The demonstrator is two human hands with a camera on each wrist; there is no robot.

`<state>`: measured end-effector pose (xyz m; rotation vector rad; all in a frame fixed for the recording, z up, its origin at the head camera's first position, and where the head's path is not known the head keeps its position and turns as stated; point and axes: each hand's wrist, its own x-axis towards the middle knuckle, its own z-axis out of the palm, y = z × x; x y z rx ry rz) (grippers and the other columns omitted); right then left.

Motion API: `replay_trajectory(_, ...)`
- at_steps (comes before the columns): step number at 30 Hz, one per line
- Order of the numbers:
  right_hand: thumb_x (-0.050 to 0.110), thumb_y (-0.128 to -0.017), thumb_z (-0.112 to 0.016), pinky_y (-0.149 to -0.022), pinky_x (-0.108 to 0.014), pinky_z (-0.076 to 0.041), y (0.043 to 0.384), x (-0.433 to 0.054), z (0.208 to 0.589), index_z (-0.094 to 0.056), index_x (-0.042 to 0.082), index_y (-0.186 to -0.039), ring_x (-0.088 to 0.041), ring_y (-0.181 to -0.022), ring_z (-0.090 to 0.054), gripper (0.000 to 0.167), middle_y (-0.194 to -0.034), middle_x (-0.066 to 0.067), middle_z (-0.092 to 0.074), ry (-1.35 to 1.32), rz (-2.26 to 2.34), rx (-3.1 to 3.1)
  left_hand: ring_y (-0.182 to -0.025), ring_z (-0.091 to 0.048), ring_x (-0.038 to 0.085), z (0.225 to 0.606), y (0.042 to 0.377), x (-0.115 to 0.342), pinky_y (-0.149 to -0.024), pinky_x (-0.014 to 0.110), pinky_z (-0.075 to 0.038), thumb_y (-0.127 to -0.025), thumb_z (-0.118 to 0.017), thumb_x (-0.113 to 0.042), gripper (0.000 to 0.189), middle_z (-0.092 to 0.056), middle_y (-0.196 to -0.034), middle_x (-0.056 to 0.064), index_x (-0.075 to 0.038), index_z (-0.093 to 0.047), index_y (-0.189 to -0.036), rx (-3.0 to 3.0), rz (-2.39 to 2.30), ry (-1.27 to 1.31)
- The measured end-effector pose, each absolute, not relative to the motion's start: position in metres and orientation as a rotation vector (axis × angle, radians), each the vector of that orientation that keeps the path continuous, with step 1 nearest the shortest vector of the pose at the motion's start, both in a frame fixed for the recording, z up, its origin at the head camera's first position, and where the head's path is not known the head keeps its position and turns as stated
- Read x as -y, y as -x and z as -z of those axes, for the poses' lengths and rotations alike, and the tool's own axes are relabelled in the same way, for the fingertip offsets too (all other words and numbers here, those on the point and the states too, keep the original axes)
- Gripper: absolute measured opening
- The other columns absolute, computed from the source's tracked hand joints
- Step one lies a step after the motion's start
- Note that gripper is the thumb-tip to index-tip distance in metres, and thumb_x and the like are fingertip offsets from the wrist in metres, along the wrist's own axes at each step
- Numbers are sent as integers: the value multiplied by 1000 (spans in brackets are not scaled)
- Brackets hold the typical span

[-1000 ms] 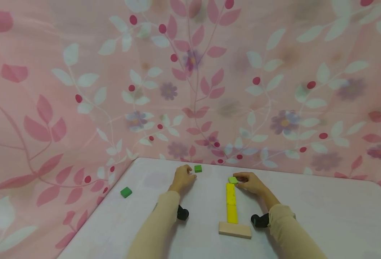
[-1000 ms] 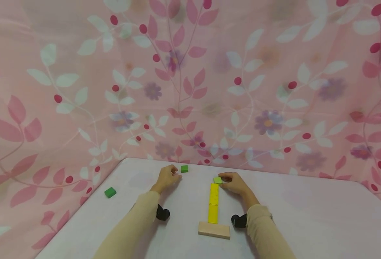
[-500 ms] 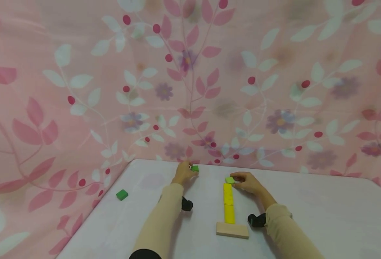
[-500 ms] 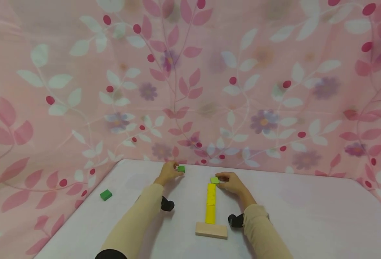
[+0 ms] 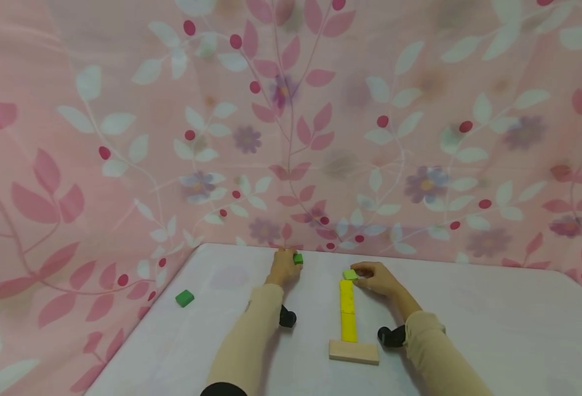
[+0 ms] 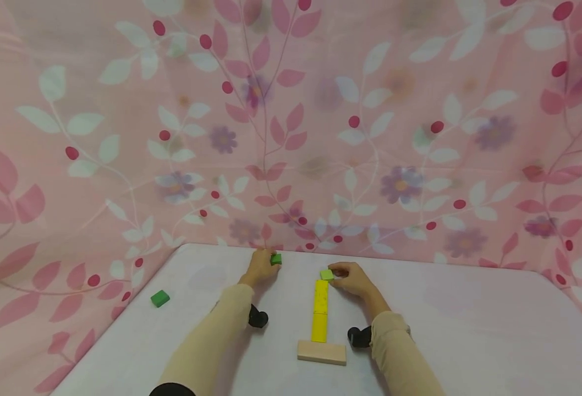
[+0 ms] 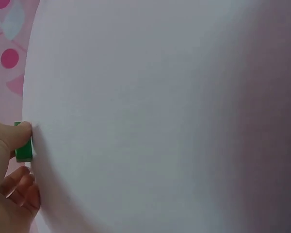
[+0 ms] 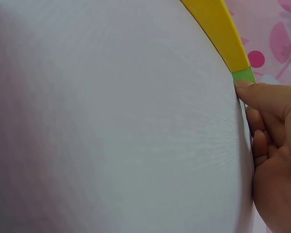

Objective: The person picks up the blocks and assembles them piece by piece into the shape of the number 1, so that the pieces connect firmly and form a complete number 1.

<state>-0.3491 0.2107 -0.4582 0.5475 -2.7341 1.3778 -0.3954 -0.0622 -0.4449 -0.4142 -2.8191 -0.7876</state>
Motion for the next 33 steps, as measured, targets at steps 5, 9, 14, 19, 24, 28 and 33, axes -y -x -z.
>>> replay_trajectory(5,6,-80,-71,-86,-37,-46,348,-211,457,-61,-6,-118,-25,-95,-56,42,-114,-21,-62,-539,-1400,2730,-93,-56,34,451,390,61,-81,43,-47,-81,-71,-7,29,-60,-98,21,8,-63,-104,2725,825,436)
replay_trajectory(9,5,-79,-71,-86,-38,-46,347,-211,457,-61,-7,-118,-26,-95,-56,42,-114,-22,-62,-532,-1407,2721,-90,-58,30,452,389,61,-81,40,-48,-77,-73,-6,30,-63,-95,19,10,-64,-101,2700,912,423)
replay_trajectory(14,4,-80,-70,-87,-39,-46,348,-210,458,-61,-6,-117,-26,-94,-56,40,-113,-20,-62,-535,-1380,2725,-93,-58,31,451,387,63,-83,42,-48,-76,-75,-7,33,-63,-97,21,12,-64,-101,2704,1001,379)
replay_trajectory(19,5,-80,-70,-87,-39,-46,349,-211,459,-62,-4,-117,-26,-94,-56,40,-112,-19,-63,-523,-1376,2741,-89,-57,29,451,383,65,-81,40,-49,-77,-75,-7,31,-64,-94,20,11,-65,-100,2719,1025,430)
replay_trajectory(24,5,-79,-70,-88,-42,-45,349,-212,459,-62,-5,-118,-27,-95,-56,40,-114,-20,-62,-519,-1387,2738,-82,-58,23,449,377,62,-73,34,-50,-75,-76,-5,34,-65,-93,18,11,-65,-103,2707,1110,541)
replay_trajectory(28,4,-79,-70,-87,-41,-46,349,-212,460,-62,-5,-118,-27,-96,-57,40,-114,-20,-62,-506,-1383,2739,-77,-59,20,449,373,53,-68,28,-50,-74,-77,-5,33,-66,-89,17,10,-66,-102,2695,1132,649)
replay_trajectory(33,5,-80,-70,-87,-39,-46,349,-211,459,-61,-5,-118,-26,-96,-57,40,-115,-20,-62,-507,-1381,2737,-73,-56,17,449,369,37,-67,24,-49,-74,-78,-6,33,-66,-87,14,8,-67,-102,2715,1141,691)
